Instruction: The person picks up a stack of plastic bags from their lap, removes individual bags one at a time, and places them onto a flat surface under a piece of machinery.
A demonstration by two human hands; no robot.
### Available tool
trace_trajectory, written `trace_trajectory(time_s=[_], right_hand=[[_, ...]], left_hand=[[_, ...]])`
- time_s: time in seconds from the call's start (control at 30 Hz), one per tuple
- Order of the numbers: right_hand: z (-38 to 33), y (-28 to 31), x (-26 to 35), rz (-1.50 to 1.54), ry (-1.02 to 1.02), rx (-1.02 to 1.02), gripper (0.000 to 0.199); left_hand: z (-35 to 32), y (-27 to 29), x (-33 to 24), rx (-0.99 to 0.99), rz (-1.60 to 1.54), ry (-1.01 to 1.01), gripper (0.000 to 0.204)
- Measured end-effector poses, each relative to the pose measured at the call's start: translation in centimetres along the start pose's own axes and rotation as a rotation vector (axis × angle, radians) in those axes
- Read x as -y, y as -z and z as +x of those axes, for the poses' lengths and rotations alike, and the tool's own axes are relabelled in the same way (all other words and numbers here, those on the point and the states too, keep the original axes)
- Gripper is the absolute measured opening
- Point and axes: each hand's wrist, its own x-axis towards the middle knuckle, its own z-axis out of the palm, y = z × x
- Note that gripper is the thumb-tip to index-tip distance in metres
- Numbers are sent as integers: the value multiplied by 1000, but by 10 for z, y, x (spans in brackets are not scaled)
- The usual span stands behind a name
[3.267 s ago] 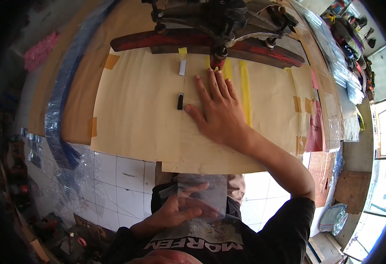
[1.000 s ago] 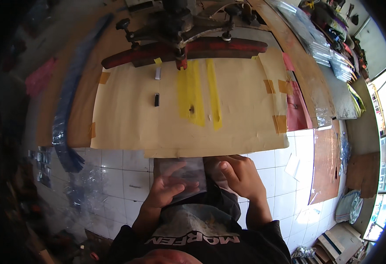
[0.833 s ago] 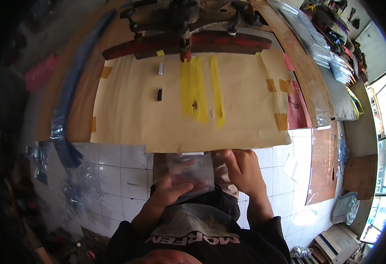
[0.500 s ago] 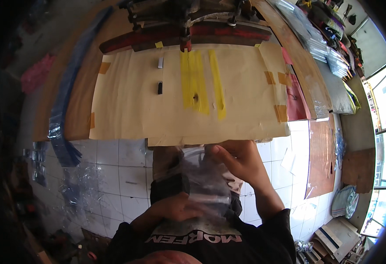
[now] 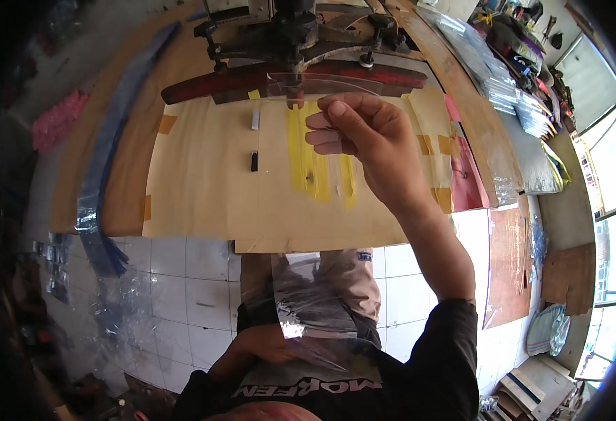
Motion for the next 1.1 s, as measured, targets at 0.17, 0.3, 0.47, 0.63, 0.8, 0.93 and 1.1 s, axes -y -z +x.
trace_trajectory(time_s=[0.17, 0.3, 0.47, 0.63, 0.8, 0.93, 1.1], right_hand=[[9, -6, 5, 24, 29, 19, 23], [10, -8, 3, 25, 69, 83, 26], [7, -8, 3, 37, 85, 92, 28], [-44, -28, 24, -310, 128, 233, 26], [-137, -60, -26, -488, 564, 885, 29], [-170, -15, -111, -267, 183, 689, 23], [-157, 56, -201, 74, -682, -261, 18]], left_hand=[[-1, 12, -9, -66, -238, 137, 31], [1, 25, -14, -42, -189, 320, 26], [4, 24, -2, -125, -307, 228, 31], [15, 37, 15, -568, -826, 240, 54], [23, 118, 116, -960, 241, 413, 52], [-10, 141, 211, -1179, 16, 147, 51], [29, 85, 21, -600, -760, 195, 59]])
